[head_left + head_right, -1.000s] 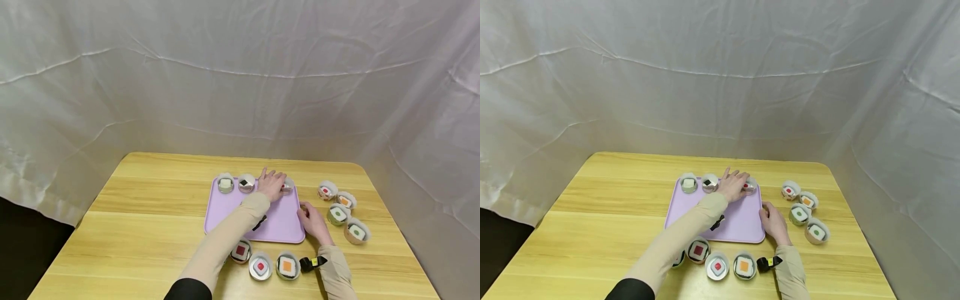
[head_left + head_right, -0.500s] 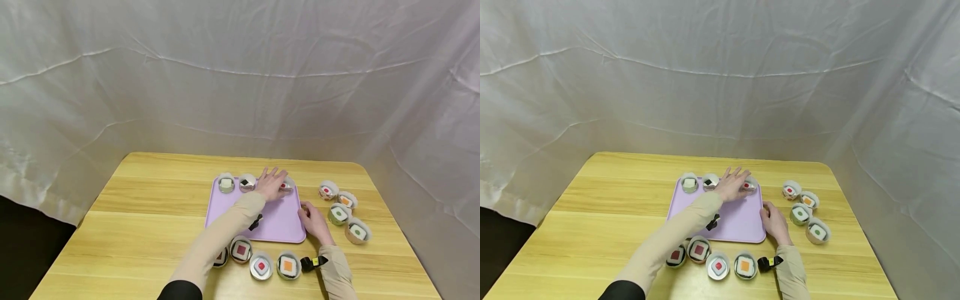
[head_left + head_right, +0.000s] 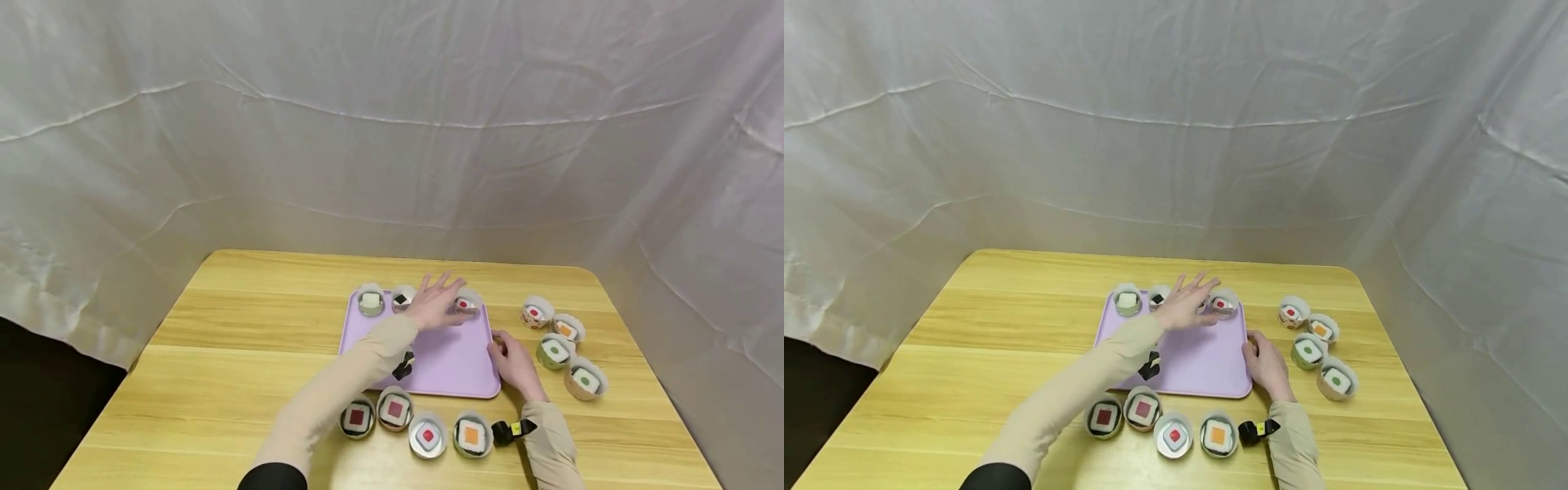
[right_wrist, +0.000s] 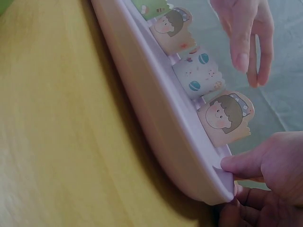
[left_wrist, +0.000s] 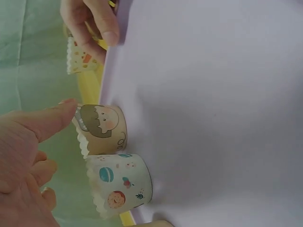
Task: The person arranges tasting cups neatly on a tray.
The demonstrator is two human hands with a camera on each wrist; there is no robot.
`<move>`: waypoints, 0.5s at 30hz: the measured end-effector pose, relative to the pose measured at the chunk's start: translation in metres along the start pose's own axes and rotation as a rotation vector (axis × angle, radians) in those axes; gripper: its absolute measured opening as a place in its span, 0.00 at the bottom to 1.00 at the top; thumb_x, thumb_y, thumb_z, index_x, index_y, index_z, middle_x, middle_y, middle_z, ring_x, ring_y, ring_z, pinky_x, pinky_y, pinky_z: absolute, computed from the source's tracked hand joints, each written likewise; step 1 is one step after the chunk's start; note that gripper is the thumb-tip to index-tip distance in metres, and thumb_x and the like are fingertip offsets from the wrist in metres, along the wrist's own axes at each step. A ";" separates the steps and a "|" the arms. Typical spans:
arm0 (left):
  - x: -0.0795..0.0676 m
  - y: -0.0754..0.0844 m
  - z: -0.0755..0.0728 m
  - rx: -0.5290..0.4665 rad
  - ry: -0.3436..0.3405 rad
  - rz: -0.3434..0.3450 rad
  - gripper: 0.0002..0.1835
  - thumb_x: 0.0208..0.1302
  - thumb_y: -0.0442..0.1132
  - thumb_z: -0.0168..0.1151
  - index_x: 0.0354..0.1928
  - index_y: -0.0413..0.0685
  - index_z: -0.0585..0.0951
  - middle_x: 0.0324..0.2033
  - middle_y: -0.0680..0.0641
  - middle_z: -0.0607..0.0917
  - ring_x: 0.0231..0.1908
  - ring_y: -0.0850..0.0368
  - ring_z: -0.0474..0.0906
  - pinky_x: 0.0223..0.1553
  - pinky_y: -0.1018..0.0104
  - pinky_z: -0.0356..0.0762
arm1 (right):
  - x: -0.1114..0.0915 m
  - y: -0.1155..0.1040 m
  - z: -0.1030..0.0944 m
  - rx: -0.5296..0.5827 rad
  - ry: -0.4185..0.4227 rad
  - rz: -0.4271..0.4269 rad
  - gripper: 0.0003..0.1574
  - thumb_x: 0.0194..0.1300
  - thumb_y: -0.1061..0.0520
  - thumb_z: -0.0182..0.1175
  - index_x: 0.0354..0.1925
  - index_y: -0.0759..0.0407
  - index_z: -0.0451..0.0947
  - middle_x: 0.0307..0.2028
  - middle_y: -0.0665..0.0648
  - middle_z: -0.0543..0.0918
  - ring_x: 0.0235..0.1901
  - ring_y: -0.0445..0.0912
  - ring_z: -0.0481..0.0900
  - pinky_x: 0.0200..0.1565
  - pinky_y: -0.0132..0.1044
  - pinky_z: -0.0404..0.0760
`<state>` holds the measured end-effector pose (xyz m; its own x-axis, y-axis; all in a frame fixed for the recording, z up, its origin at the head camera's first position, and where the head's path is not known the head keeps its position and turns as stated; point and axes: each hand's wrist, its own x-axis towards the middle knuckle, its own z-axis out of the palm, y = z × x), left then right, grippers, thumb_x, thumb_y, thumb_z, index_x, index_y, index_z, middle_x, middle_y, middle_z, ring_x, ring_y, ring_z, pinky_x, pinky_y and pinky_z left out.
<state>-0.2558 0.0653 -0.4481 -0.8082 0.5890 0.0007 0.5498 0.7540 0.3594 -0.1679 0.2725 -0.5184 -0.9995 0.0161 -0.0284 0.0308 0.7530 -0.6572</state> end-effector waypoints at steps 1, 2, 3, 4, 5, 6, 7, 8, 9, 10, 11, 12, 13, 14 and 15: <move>-0.002 -0.001 -0.002 -0.016 -0.003 0.000 0.44 0.65 0.54 0.67 0.78 0.51 0.58 0.70 0.50 0.74 0.80 0.50 0.47 0.82 0.47 0.33 | 0.000 0.000 0.000 -0.001 -0.001 0.000 0.25 0.75 0.59 0.50 0.65 0.68 0.72 0.30 0.57 0.74 0.29 0.46 0.70 0.32 0.36 0.68; -0.005 -0.002 -0.004 -0.037 -0.005 -0.003 0.45 0.65 0.54 0.67 0.78 0.51 0.58 0.70 0.50 0.74 0.80 0.50 0.47 0.82 0.46 0.32 | 0.000 0.000 0.000 0.001 0.000 0.001 0.25 0.74 0.59 0.50 0.65 0.68 0.72 0.30 0.57 0.74 0.29 0.46 0.70 0.32 0.36 0.68; -0.007 -0.004 -0.005 -0.057 -0.007 -0.005 0.45 0.64 0.53 0.68 0.78 0.51 0.58 0.69 0.50 0.76 0.81 0.50 0.46 0.82 0.46 0.31 | 0.000 0.000 0.000 0.002 0.000 0.002 0.25 0.74 0.58 0.50 0.65 0.68 0.72 0.30 0.57 0.74 0.29 0.46 0.70 0.32 0.36 0.68; -0.009 -0.005 -0.006 -0.069 -0.009 -0.012 0.45 0.64 0.52 0.68 0.78 0.50 0.58 0.69 0.50 0.75 0.81 0.50 0.46 0.82 0.46 0.31 | -0.001 -0.001 0.000 0.002 0.000 0.004 0.25 0.74 0.59 0.51 0.65 0.68 0.72 0.30 0.57 0.75 0.29 0.46 0.70 0.32 0.36 0.68; -0.012 -0.007 -0.008 -0.086 -0.008 -0.018 0.45 0.64 0.51 0.69 0.78 0.50 0.58 0.71 0.49 0.73 0.81 0.50 0.45 0.82 0.45 0.31 | -0.001 -0.001 0.000 0.001 -0.001 0.004 0.25 0.74 0.58 0.51 0.65 0.68 0.71 0.30 0.57 0.75 0.29 0.46 0.70 0.32 0.36 0.68; -0.015 -0.008 -0.011 -0.099 -0.006 -0.023 0.45 0.64 0.50 0.69 0.78 0.49 0.58 0.73 0.49 0.71 0.81 0.50 0.45 0.82 0.45 0.30 | -0.001 -0.001 -0.001 0.000 -0.001 0.004 0.25 0.74 0.58 0.50 0.65 0.68 0.71 0.30 0.57 0.75 0.29 0.46 0.70 0.32 0.36 0.68; -0.018 -0.009 -0.012 -0.106 -0.006 -0.028 0.45 0.64 0.50 0.69 0.78 0.49 0.58 0.72 0.49 0.71 0.81 0.49 0.45 0.82 0.45 0.30 | -0.001 -0.001 -0.001 -0.001 -0.002 0.004 0.25 0.74 0.58 0.50 0.65 0.68 0.71 0.30 0.57 0.75 0.29 0.46 0.70 0.32 0.36 0.68; -0.021 -0.011 -0.014 -0.112 -0.004 -0.032 0.45 0.64 0.50 0.68 0.78 0.49 0.58 0.73 0.48 0.71 0.81 0.49 0.45 0.81 0.45 0.29 | -0.001 -0.002 -0.001 0.002 -0.002 0.004 0.25 0.74 0.58 0.50 0.65 0.68 0.71 0.30 0.58 0.75 0.29 0.46 0.70 0.33 0.36 0.68; -0.024 -0.012 -0.015 -0.117 -0.001 -0.034 0.45 0.65 0.50 0.68 0.78 0.48 0.58 0.74 0.47 0.69 0.81 0.48 0.45 0.81 0.45 0.29 | -0.001 -0.002 -0.001 0.003 -0.003 0.004 0.25 0.74 0.58 0.50 0.65 0.68 0.71 0.30 0.58 0.75 0.29 0.46 0.70 0.32 0.36 0.68; -0.027 -0.014 -0.016 -0.125 0.000 -0.038 0.45 0.65 0.50 0.67 0.78 0.48 0.58 0.75 0.46 0.67 0.81 0.47 0.44 0.81 0.45 0.28 | -0.001 -0.002 -0.001 0.002 -0.006 0.004 0.25 0.74 0.58 0.50 0.65 0.68 0.71 0.29 0.57 0.75 0.28 0.46 0.70 0.32 0.36 0.68; -0.030 -0.016 -0.018 -0.135 0.003 -0.039 0.44 0.65 0.51 0.67 0.78 0.47 0.58 0.75 0.46 0.66 0.81 0.47 0.44 0.81 0.46 0.28 | -0.001 -0.002 -0.001 0.002 -0.007 0.004 0.25 0.74 0.58 0.50 0.65 0.68 0.71 0.29 0.57 0.75 0.28 0.46 0.69 0.32 0.36 0.68; -0.033 -0.018 -0.019 -0.141 0.007 -0.040 0.44 0.66 0.51 0.67 0.78 0.47 0.58 0.76 0.46 0.65 0.81 0.47 0.44 0.81 0.46 0.28 | -0.001 -0.003 -0.001 0.002 -0.008 0.005 0.25 0.75 0.58 0.50 0.65 0.68 0.71 0.29 0.57 0.74 0.28 0.46 0.69 0.32 0.36 0.67; -0.036 -0.020 -0.019 -0.151 0.010 -0.040 0.44 0.66 0.51 0.66 0.78 0.47 0.58 0.76 0.45 0.64 0.81 0.46 0.44 0.81 0.46 0.28 | -0.001 -0.003 -0.001 0.002 -0.007 0.008 0.25 0.75 0.57 0.50 0.65 0.68 0.71 0.29 0.57 0.74 0.28 0.46 0.69 0.32 0.35 0.67; -0.040 -0.022 -0.020 -0.163 0.013 -0.041 0.44 0.66 0.51 0.66 0.77 0.46 0.58 0.77 0.45 0.63 0.81 0.46 0.44 0.81 0.46 0.28 | -0.001 -0.003 -0.001 0.002 -0.007 0.011 0.25 0.75 0.57 0.50 0.65 0.68 0.71 0.29 0.56 0.74 0.28 0.46 0.69 0.32 0.35 0.67; -0.044 -0.024 -0.021 -0.173 0.021 -0.039 0.43 0.66 0.51 0.66 0.77 0.45 0.59 0.77 0.45 0.62 0.81 0.46 0.44 0.82 0.46 0.29 | -0.001 -0.003 -0.001 0.002 -0.007 0.013 0.25 0.75 0.57 0.50 0.65 0.68 0.71 0.29 0.56 0.74 0.28 0.45 0.69 0.32 0.35 0.67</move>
<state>-0.2382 0.0151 -0.4369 -0.8335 0.5524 0.0020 0.4745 0.7140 0.5148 -0.1666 0.2704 -0.5155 -0.9989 0.0213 -0.0426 0.0441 0.7516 -0.6581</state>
